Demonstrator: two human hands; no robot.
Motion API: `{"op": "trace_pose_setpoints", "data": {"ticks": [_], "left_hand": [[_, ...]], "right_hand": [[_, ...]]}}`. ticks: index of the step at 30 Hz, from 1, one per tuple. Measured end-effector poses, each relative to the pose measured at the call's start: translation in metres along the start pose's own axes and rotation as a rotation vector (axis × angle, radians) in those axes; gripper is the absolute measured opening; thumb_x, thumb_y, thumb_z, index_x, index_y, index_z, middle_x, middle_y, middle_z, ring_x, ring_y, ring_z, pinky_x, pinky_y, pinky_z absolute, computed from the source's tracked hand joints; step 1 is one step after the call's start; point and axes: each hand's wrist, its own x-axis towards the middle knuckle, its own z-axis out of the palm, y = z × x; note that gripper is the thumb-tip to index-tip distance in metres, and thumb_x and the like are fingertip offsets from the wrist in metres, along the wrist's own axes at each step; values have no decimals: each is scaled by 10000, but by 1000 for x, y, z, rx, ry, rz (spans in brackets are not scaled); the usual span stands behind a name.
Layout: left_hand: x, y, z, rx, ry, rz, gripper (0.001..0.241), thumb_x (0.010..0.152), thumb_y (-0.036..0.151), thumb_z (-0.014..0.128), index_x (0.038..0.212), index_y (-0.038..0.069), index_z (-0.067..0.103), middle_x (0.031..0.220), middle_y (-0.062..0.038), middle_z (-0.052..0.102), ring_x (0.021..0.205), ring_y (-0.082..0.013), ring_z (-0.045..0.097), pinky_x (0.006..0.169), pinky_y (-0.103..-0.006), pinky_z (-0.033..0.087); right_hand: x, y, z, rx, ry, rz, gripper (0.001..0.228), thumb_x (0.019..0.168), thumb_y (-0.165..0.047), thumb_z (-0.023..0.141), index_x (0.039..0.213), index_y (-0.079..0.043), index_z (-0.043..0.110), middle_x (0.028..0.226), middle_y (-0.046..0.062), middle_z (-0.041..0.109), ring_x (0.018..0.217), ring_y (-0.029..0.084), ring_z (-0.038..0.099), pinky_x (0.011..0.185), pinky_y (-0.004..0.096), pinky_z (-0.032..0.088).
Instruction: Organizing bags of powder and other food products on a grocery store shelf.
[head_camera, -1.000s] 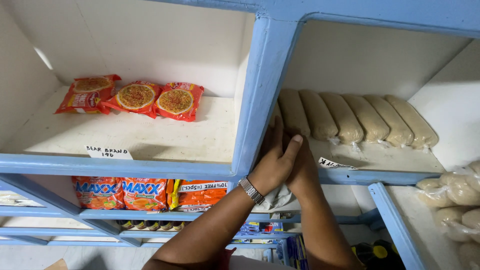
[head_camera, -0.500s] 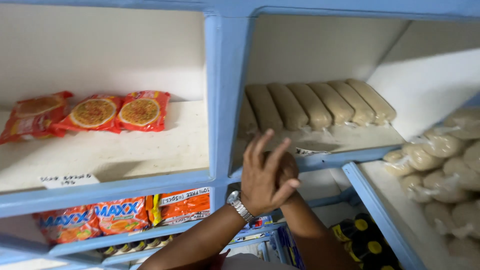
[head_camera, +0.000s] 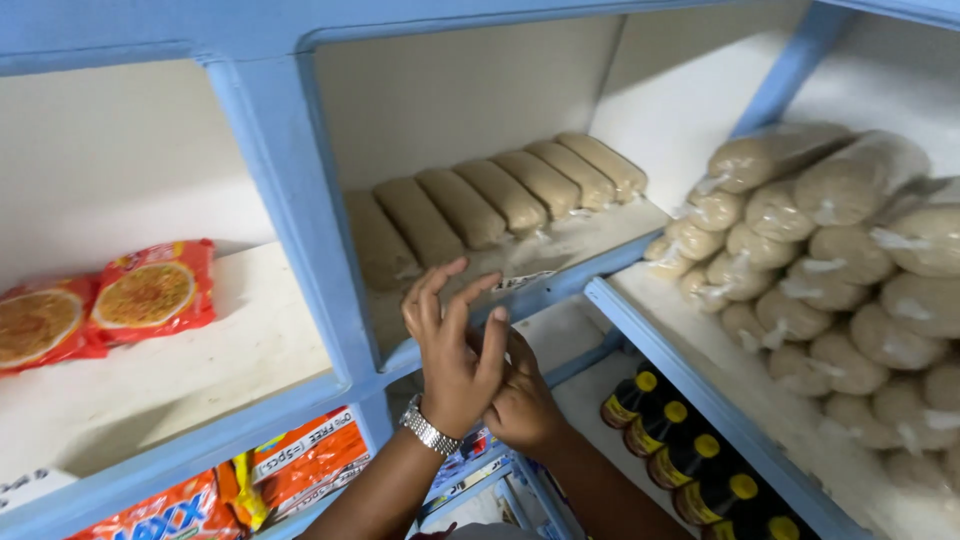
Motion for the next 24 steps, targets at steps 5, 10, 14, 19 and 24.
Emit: {"op": "trace_pose_setpoints", "data": {"ticks": [5, 10, 14, 19, 24], "left_hand": [[4, 41, 9, -199, -135, 128, 309, 930, 176, 681, 1238, 168, 700, 1407, -101, 576, 1379, -346, 450, 1195, -493, 311], [12, 65, 32, -413, -328, 159, 349, 955, 192, 680, 1303, 169, 683, 1378, -77, 601, 1355, -304, 486, 1182, -466, 329], [16, 77, 62, -497, -471, 231, 477, 977, 227, 682, 1440, 157, 588, 1396, -84, 572, 1360, -313, 467, 1182, -466, 320], [30, 98, 102, -552, -567, 317, 593, 979, 287, 692, 1522, 144, 499, 1438, -97, 532, 1373, -316, 435, 1169, -471, 317], [51, 121, 150, -448, -551, 435, 677, 971, 375, 671, 1550, 111, 440, 1521, -142, 441, 1443, -343, 345, 1177, -520, 264]], "right_hand": [[-10, 3, -54, 296, 37, 254, 558, 875, -113, 704, 1387, 25, 530, 1453, 212, 559, 1366, 346, 541, 1097, 444, 444], [-52, 18, -115, 29, 269, 477, 331, 1008, -85, 597, 1332, -22, 628, 1379, 178, 633, 1203, 278, 677, 971, 361, 561], [-52, -6, -173, -129, 436, 481, 405, 978, -72, 684, 1374, -42, 601, 1358, 159, 642, 1188, 269, 667, 971, 369, 546], [-59, -26, -219, -174, 587, 529, 396, 1030, -37, 660, 1419, -69, 595, 1355, 127, 625, 1174, 196, 646, 958, 319, 547], [-71, -22, -256, -415, 603, 463, 400, 1110, 11, 665, 1489, -88, 583, 1353, 131, 638, 1161, 176, 658, 917, 274, 574]]}}
